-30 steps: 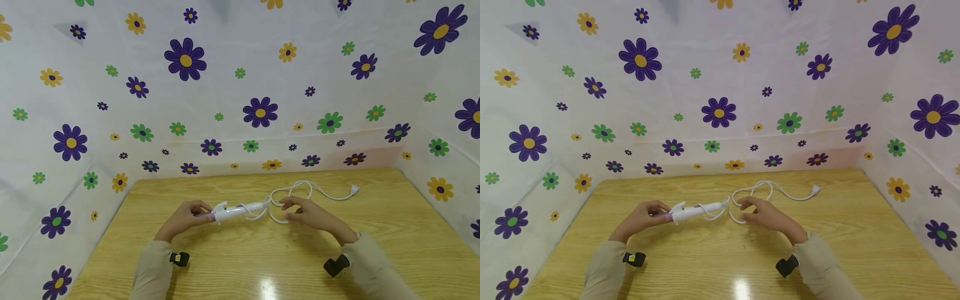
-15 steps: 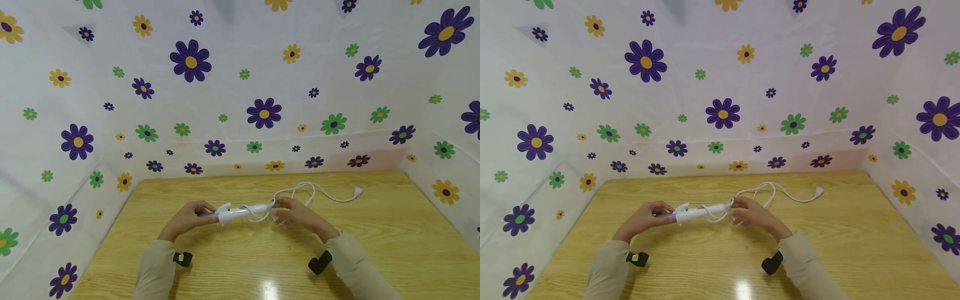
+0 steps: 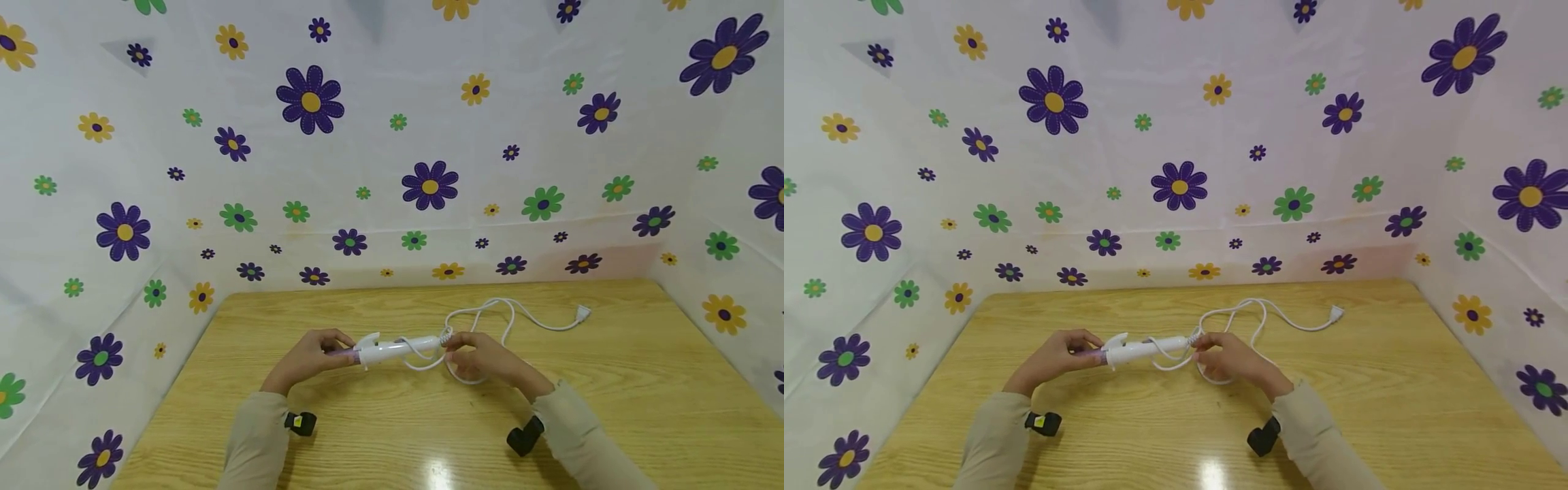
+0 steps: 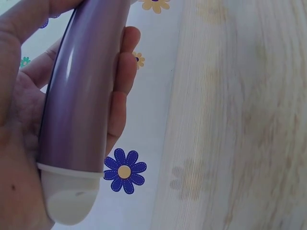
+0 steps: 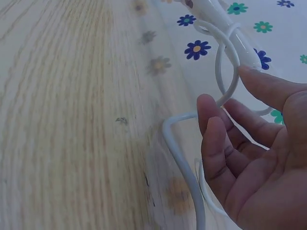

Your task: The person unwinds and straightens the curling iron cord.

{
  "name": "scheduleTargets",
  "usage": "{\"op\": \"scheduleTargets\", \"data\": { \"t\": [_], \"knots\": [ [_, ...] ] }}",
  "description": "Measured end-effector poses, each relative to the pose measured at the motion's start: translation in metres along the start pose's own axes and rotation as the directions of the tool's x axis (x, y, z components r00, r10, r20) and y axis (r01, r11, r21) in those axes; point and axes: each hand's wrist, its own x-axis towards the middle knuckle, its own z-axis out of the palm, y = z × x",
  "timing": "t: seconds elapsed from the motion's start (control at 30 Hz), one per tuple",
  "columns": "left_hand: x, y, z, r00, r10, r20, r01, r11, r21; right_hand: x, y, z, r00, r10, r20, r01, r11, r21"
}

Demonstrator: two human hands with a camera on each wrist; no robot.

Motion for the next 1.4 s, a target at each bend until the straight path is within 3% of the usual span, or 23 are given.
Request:
{"op": "scheduleTargets", "data": {
  "t": [0.2,0.3,0.47,0.63,0.77,0.9,1.2,1.4],
  "knots": [
    [-0.002,0.000,0.001,1.000,-0.005,-0.002,0.005,1.000,0.001,-0.004,0.001,0.004,0.999,-0.026,0.039,0.028,0.998,-0.064],
    [-0.003,0.000,0.000,1.000,0.000,-0.007,0.000,1.000,0.000,-0.005,0.001,0.005,0.998,-0.057,0.031,0.061,0.987,-0.145],
    [-0.005,0.003,-0.002,1.000,0.008,-0.020,-0.008,1.000,0.005,-0.006,-0.002,0.001,0.994,-0.095,-0.055,0.070,0.934,-0.350],
    [-0.005,0.006,-0.003,1.000,0.016,-0.013,-0.015,1.000,0.009,-0.003,-0.004,-0.004,0.984,-0.046,-0.169,-0.039,0.883,-0.467],
    [-0.005,0.010,-0.001,1.000,0.025,0.015,-0.025,1.000,0.006,0.002,-0.003,-0.010,0.976,0.005,-0.218,-0.111,0.870,-0.480],
    [-0.005,0.011,0.000,0.999,0.033,0.040,-0.033,0.999,0.004,0.005,-0.004,-0.020,0.968,-0.004,-0.252,-0.117,0.878,-0.464],
    [-0.004,0.009,0.000,0.999,0.004,0.050,-0.005,1.000,0.020,-0.010,-0.022,-0.046,0.944,-0.104,-0.312,-0.032,0.916,-0.401],
    [-0.004,0.007,-0.002,0.998,-0.004,0.059,0.003,1.000,0.024,-0.024,-0.034,-0.047,0.947,-0.158,-0.281,0.034,0.917,-0.398]
  ]
}}
